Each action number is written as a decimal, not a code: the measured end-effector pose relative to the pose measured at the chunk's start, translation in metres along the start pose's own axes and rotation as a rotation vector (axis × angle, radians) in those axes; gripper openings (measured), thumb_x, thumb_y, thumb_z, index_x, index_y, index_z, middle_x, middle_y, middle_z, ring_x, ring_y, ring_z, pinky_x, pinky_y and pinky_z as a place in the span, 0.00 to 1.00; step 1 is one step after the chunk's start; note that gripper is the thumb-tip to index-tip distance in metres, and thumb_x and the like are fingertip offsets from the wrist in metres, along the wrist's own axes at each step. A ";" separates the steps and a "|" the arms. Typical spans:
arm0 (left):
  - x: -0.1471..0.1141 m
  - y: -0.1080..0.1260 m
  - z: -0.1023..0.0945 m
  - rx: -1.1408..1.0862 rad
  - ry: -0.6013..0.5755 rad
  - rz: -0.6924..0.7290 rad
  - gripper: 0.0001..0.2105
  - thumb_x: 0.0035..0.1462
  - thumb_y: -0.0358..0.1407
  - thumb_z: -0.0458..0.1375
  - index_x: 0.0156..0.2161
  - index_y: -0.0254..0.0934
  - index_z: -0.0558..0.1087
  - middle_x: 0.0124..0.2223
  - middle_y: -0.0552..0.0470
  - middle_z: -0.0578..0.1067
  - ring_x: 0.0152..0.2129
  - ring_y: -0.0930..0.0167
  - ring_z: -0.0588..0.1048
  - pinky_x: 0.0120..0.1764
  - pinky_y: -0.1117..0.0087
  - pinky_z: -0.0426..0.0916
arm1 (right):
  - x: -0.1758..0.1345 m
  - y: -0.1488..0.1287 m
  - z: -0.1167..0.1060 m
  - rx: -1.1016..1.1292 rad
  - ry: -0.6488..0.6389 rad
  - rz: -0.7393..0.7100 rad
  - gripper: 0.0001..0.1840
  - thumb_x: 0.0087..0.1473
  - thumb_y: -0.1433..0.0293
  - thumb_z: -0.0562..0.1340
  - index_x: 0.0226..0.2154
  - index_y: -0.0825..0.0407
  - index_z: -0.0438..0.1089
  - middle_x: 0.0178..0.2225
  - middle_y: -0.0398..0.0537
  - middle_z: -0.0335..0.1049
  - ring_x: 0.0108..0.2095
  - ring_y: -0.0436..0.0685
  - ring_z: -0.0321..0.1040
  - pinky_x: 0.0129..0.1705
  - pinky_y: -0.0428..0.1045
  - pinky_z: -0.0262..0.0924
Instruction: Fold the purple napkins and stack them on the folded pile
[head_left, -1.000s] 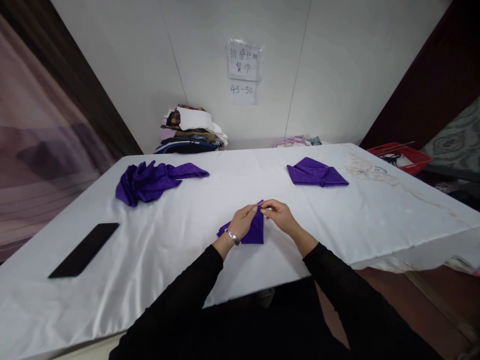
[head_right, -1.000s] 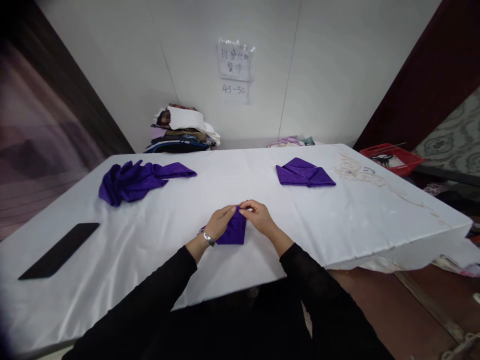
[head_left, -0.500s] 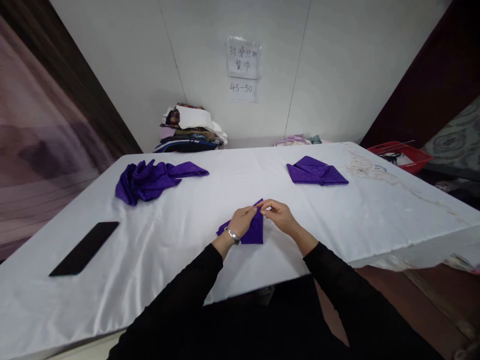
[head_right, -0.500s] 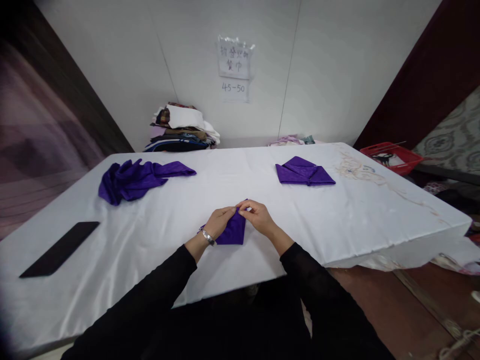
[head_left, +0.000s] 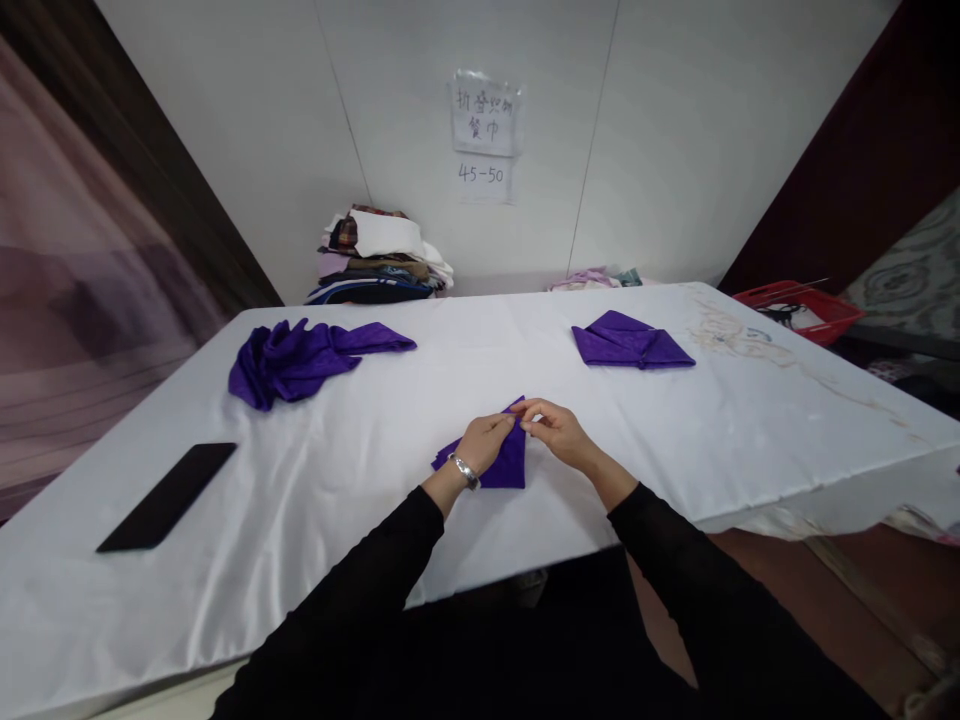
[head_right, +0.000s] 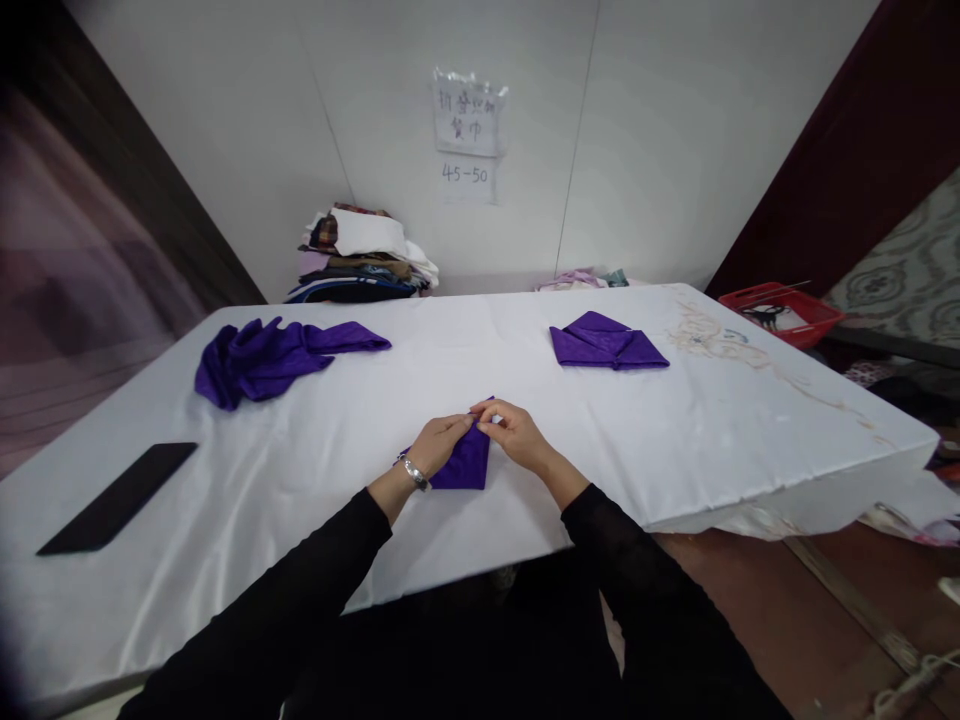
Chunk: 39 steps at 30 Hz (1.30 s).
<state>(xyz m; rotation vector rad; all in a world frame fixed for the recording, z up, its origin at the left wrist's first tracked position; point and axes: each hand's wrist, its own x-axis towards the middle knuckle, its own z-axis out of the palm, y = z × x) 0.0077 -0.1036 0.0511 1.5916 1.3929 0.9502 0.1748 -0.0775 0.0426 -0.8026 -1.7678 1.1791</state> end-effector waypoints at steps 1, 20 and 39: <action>0.000 0.000 0.000 0.014 -0.003 0.002 0.18 0.53 0.46 0.49 0.28 0.35 0.75 0.25 0.55 0.73 0.26 0.70 0.69 0.33 0.69 0.64 | 0.000 0.001 0.000 0.005 0.000 -0.009 0.05 0.50 0.66 0.61 0.27 0.49 0.67 0.45 0.47 0.70 0.42 0.55 0.67 0.36 0.48 0.59; -0.003 0.002 -0.003 0.143 -0.005 0.006 0.17 0.54 0.43 0.47 0.30 0.37 0.76 0.27 0.54 0.75 0.27 0.69 0.71 0.35 0.68 0.64 | -0.007 -0.002 0.003 -0.281 0.077 -0.226 0.05 0.55 0.70 0.56 0.29 0.49 0.66 0.44 0.50 0.70 0.44 0.55 0.66 0.38 0.49 0.61; -0.010 0.004 -0.001 -0.040 -0.058 0.163 0.15 0.55 0.44 0.52 0.27 0.36 0.73 0.34 0.53 0.77 0.31 0.70 0.72 0.38 0.70 0.66 | -0.009 0.000 0.015 0.102 0.240 0.095 0.09 0.49 0.62 0.62 0.31 0.50 0.70 0.41 0.48 0.71 0.36 0.54 0.67 0.32 0.48 0.63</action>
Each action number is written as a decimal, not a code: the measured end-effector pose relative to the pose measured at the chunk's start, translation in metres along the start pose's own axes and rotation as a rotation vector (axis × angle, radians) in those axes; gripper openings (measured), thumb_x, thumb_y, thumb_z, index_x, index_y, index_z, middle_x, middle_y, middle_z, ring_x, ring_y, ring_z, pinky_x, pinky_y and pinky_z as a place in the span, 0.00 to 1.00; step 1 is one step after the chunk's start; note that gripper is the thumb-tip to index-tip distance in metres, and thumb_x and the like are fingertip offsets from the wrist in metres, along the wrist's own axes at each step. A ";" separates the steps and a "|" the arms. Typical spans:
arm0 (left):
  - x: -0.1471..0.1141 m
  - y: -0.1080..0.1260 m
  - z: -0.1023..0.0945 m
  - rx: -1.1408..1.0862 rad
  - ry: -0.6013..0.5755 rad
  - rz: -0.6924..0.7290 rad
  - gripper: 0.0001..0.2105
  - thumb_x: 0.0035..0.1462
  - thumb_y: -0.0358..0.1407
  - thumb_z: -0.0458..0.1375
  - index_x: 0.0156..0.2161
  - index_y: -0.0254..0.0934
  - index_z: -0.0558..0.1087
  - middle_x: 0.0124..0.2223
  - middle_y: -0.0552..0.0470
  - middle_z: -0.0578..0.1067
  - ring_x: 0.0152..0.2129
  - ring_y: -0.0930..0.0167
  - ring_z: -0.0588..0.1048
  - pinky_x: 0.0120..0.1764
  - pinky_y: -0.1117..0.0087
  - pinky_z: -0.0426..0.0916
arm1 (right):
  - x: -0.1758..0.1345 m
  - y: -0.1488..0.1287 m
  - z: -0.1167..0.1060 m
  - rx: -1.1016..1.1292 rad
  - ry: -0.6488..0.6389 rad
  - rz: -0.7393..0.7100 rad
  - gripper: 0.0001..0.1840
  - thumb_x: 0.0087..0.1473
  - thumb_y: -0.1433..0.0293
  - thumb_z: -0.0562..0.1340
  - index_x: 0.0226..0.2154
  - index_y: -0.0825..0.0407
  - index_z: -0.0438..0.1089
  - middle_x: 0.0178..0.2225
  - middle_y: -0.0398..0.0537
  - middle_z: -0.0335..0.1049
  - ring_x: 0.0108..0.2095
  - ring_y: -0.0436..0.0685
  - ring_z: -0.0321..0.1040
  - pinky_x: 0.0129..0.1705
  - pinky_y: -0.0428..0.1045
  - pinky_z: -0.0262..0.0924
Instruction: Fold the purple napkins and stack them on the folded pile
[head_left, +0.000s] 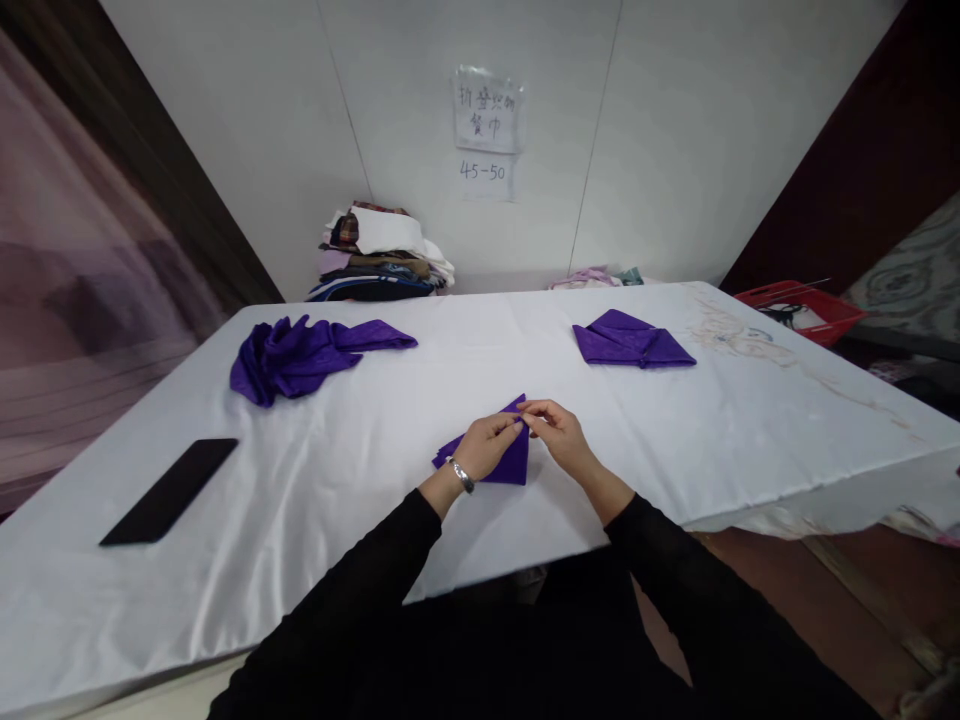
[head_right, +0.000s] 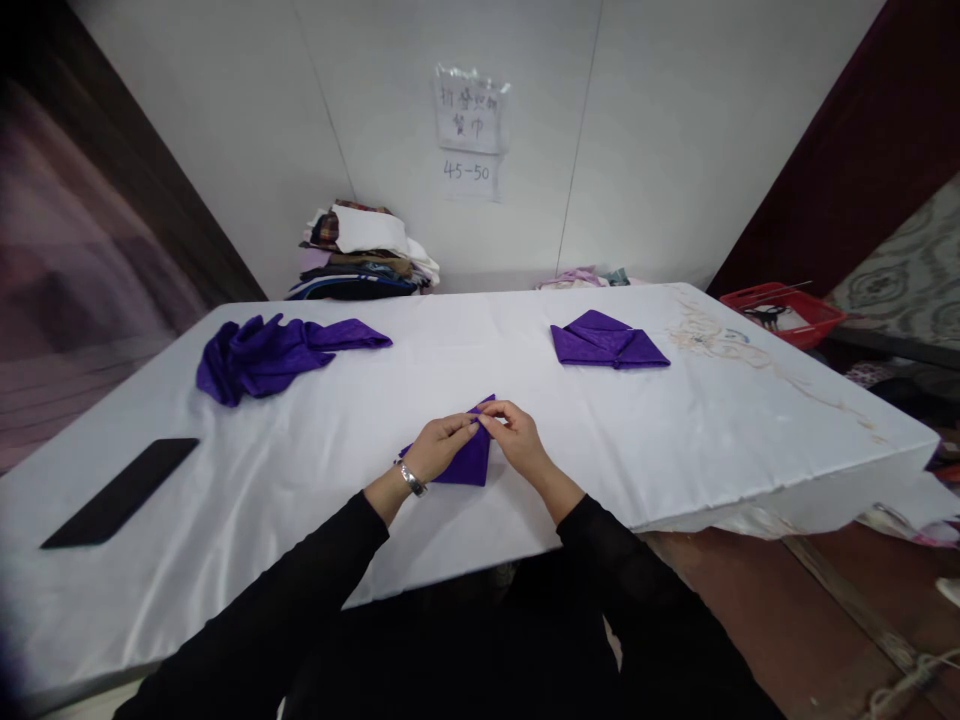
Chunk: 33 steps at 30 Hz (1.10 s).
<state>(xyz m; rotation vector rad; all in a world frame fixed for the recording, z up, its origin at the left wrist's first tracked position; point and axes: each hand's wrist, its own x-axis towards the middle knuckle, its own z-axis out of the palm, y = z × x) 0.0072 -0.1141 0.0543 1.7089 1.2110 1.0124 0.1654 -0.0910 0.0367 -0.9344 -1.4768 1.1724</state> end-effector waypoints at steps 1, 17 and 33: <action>0.000 0.000 0.000 0.003 0.017 -0.005 0.14 0.56 0.43 0.52 0.29 0.37 0.74 0.36 0.53 0.78 0.33 0.69 0.73 0.40 0.69 0.66 | -0.004 0.002 0.001 -0.002 0.047 0.010 0.10 0.49 0.61 0.62 0.32 0.50 0.70 0.41 0.48 0.71 0.36 0.54 0.67 0.32 0.48 0.63; -0.004 0.000 0.000 0.039 0.026 -0.008 0.15 0.58 0.38 0.49 0.44 0.38 0.75 0.50 0.49 0.75 0.49 0.67 0.70 0.56 0.64 0.60 | -0.026 0.000 0.018 -0.174 0.093 -0.109 0.11 0.54 0.61 0.58 0.32 0.49 0.72 0.33 0.46 0.68 0.34 0.54 0.64 0.31 0.48 0.60; -0.005 -0.002 -0.004 0.089 -0.038 0.053 0.13 0.56 0.40 0.51 0.31 0.38 0.76 0.50 0.48 0.74 0.49 0.66 0.71 0.53 0.64 0.62 | -0.026 0.005 0.015 -0.101 -0.011 -0.078 0.21 0.56 0.58 0.56 0.49 0.48 0.70 0.51 0.48 0.69 0.52 0.59 0.64 0.58 0.57 0.55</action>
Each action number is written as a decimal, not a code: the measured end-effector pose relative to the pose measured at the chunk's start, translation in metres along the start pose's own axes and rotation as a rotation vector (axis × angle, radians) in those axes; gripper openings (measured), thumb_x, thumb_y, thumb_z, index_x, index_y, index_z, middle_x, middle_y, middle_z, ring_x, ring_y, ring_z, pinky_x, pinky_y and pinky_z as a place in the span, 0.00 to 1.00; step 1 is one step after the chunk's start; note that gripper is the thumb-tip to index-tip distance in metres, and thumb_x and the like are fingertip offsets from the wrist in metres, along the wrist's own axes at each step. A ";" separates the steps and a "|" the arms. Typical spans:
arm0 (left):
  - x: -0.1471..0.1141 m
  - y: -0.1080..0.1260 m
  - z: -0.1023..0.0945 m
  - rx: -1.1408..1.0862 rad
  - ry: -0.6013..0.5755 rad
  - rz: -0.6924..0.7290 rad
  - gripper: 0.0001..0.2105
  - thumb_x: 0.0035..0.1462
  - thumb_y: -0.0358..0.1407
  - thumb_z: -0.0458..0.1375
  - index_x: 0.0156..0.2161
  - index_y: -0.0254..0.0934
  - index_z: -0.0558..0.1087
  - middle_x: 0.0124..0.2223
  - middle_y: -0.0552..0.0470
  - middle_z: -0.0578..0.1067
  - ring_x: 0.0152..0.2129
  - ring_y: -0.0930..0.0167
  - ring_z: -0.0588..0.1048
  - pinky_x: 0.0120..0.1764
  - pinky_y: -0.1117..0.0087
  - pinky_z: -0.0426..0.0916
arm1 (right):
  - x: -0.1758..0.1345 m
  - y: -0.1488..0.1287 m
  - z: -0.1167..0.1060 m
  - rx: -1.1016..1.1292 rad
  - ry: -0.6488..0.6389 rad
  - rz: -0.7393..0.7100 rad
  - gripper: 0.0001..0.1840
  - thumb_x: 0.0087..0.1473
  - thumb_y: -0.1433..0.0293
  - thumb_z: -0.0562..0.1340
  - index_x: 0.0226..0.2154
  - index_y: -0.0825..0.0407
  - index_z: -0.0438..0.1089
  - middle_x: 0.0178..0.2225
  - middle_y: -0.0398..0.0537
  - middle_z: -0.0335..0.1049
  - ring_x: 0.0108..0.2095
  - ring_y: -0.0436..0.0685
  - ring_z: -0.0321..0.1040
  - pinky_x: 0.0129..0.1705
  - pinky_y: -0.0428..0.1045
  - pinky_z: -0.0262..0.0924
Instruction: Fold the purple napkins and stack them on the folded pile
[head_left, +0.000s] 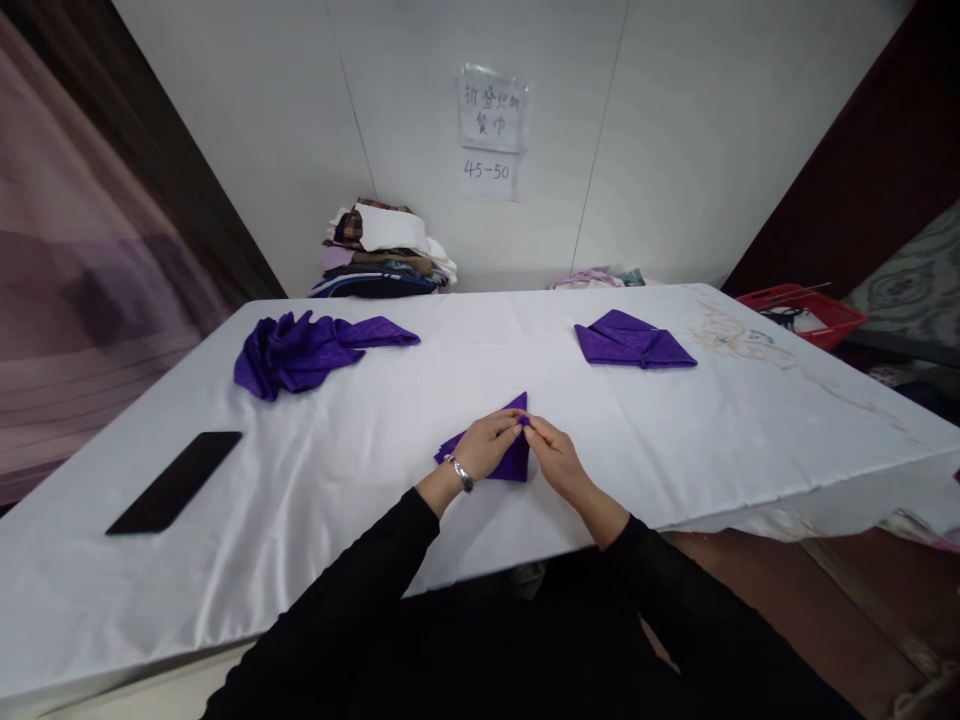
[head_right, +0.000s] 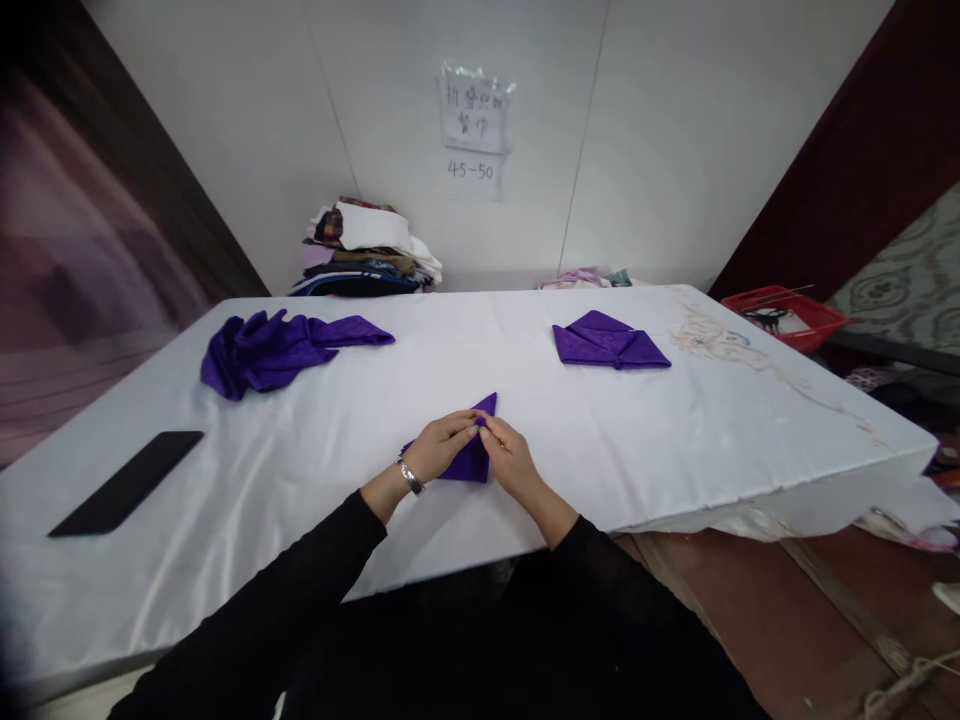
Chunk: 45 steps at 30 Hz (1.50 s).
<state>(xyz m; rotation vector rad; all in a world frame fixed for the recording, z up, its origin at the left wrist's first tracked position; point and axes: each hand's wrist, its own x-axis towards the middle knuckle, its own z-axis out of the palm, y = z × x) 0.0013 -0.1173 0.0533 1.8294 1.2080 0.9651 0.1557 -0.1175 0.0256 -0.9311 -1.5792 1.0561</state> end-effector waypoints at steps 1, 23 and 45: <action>0.000 0.000 0.000 0.001 0.006 -0.009 0.13 0.56 0.40 0.51 0.33 0.37 0.76 0.51 0.47 0.74 0.49 0.66 0.71 0.54 0.64 0.62 | -0.002 0.002 0.000 0.003 0.018 0.019 0.23 0.56 0.58 0.56 0.51 0.49 0.69 0.52 0.48 0.68 0.54 0.59 0.62 0.58 0.57 0.54; -0.001 -0.002 0.005 -0.173 0.075 -0.076 0.08 0.49 0.39 0.59 0.29 0.38 0.78 0.46 0.48 0.77 0.45 0.65 0.73 0.51 0.62 0.64 | -0.016 0.005 0.005 -0.001 0.101 0.048 0.23 0.56 0.56 0.56 0.50 0.48 0.69 0.53 0.48 0.68 0.55 0.60 0.62 0.61 0.60 0.50; -0.008 0.008 0.006 -0.001 0.021 0.030 0.09 0.53 0.33 0.53 0.29 0.39 0.76 0.47 0.52 0.75 0.43 0.68 0.73 0.49 0.66 0.66 | -0.016 -0.002 0.005 0.072 0.019 0.098 0.27 0.55 0.54 0.57 0.54 0.47 0.66 0.55 0.46 0.65 0.57 0.59 0.59 0.61 0.58 0.50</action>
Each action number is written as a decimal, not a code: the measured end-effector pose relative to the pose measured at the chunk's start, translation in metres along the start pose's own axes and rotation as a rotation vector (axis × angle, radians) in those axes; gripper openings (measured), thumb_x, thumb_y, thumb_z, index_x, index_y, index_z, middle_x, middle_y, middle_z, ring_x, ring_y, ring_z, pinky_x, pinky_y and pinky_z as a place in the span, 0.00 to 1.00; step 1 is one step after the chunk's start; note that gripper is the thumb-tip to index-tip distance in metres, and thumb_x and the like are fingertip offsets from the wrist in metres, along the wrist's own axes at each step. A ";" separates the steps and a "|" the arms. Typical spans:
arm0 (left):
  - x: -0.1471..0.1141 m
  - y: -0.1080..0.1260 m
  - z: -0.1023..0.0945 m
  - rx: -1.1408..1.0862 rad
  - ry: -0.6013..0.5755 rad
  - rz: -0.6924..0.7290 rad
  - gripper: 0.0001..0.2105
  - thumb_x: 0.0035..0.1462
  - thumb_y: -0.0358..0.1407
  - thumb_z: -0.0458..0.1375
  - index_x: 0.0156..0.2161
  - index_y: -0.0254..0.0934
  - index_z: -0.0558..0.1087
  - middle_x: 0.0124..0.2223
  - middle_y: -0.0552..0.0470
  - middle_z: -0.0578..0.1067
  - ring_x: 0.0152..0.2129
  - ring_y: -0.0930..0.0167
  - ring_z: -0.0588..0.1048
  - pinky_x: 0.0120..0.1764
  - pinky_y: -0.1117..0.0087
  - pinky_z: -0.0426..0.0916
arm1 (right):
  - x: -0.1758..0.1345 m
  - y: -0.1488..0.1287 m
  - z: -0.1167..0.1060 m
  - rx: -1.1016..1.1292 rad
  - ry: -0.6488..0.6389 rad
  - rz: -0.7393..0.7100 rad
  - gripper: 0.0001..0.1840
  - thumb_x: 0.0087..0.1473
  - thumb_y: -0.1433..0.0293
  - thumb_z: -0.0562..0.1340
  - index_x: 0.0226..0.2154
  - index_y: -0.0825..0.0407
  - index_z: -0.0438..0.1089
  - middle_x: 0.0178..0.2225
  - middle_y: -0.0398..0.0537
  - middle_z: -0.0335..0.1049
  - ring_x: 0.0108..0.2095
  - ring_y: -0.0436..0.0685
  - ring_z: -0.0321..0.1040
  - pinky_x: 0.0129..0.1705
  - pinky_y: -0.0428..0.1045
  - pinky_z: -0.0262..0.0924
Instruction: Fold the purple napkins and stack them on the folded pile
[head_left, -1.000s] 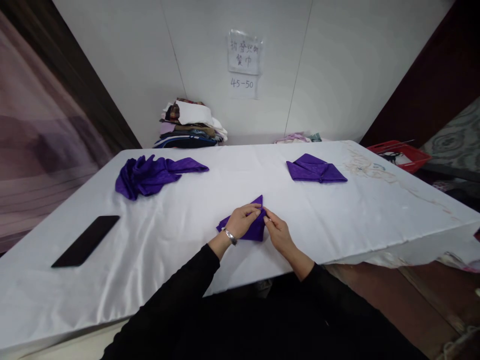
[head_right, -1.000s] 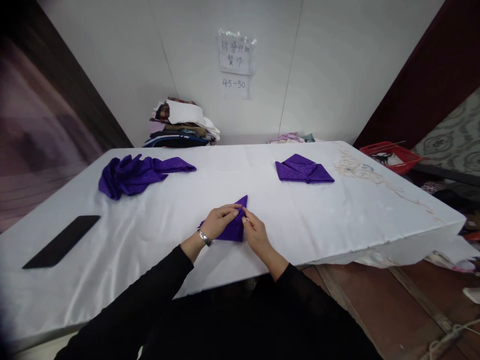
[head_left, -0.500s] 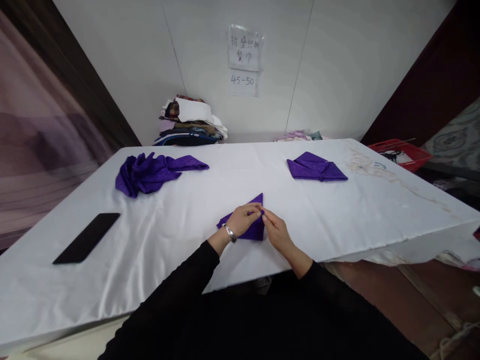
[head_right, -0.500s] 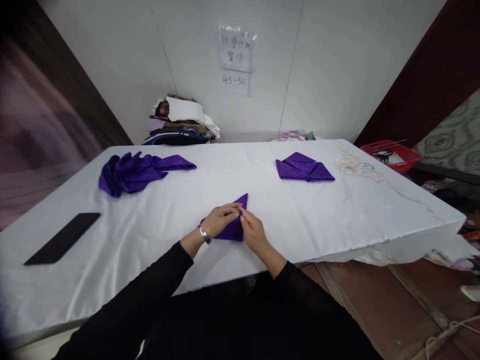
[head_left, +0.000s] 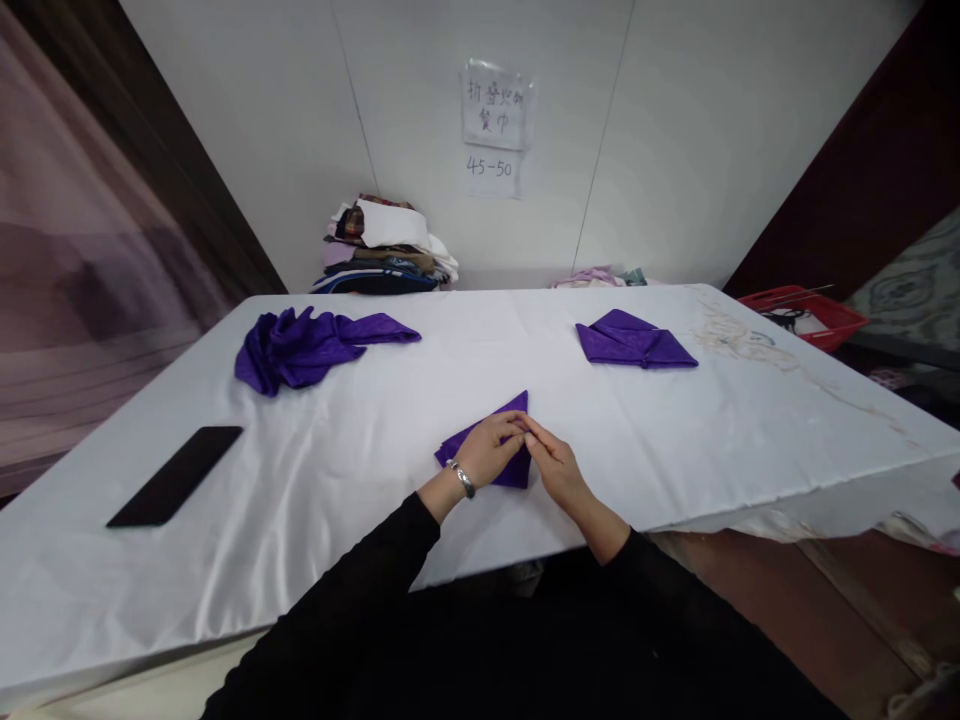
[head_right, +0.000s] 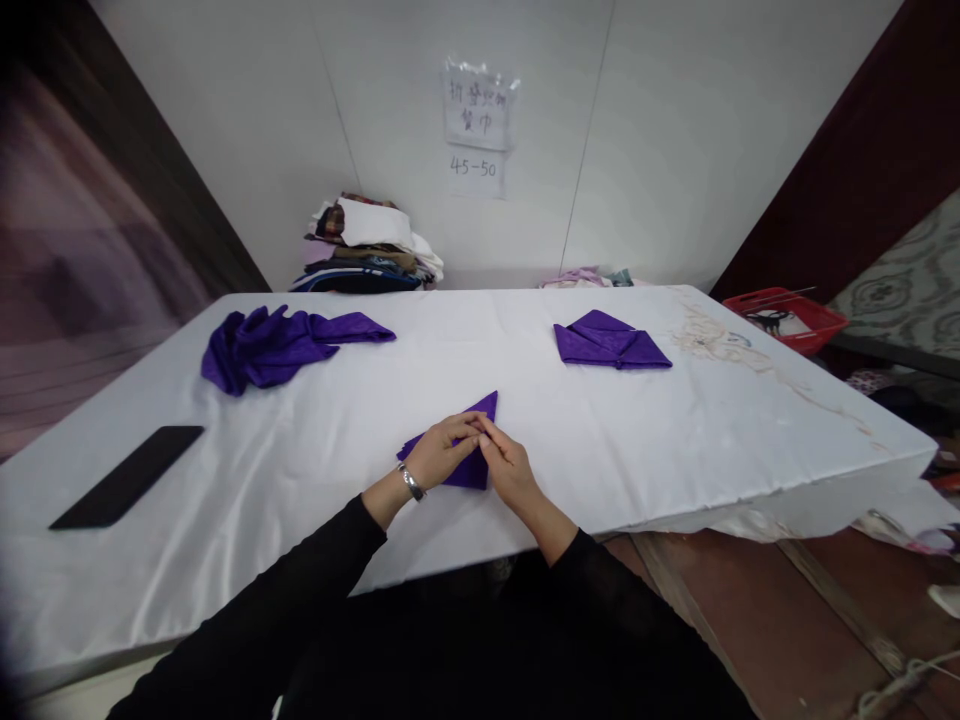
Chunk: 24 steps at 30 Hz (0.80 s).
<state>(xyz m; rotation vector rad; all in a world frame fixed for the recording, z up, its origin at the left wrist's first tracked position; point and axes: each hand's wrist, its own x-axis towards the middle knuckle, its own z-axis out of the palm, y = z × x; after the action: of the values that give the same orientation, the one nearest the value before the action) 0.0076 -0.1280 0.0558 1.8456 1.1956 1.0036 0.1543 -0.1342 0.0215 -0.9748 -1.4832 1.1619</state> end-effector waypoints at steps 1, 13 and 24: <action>0.000 0.000 0.000 0.012 0.008 0.009 0.09 0.53 0.33 0.53 0.29 0.39 0.77 0.47 0.52 0.75 0.43 0.68 0.73 0.49 0.66 0.66 | 0.000 0.000 0.000 0.007 0.003 0.003 0.26 0.55 0.54 0.58 0.54 0.47 0.66 0.55 0.46 0.66 0.57 0.59 0.60 0.61 0.58 0.50; -0.006 -0.018 0.003 -0.159 0.079 0.012 0.07 0.54 0.39 0.57 0.33 0.38 0.74 0.46 0.49 0.76 0.47 0.66 0.72 0.50 0.64 0.65 | 0.013 0.003 0.000 0.019 0.102 0.013 0.21 0.54 0.57 0.58 0.47 0.48 0.72 0.48 0.47 0.73 0.52 0.60 0.66 0.58 0.59 0.54; -0.006 -0.031 -0.001 -0.066 0.018 -0.178 0.11 0.50 0.43 0.59 0.35 0.37 0.74 0.31 0.54 0.76 0.28 0.70 0.73 0.32 0.69 0.66 | 0.021 -0.004 0.000 0.086 -0.021 -0.014 0.24 0.55 0.57 0.58 0.53 0.46 0.67 0.45 0.45 0.74 0.53 0.58 0.65 0.61 0.59 0.49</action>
<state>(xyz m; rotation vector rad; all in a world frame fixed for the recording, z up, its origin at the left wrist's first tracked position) -0.0071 -0.1239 0.0282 1.6509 1.2975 0.9501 0.1504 -0.1153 0.0300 -0.8950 -1.4422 1.2187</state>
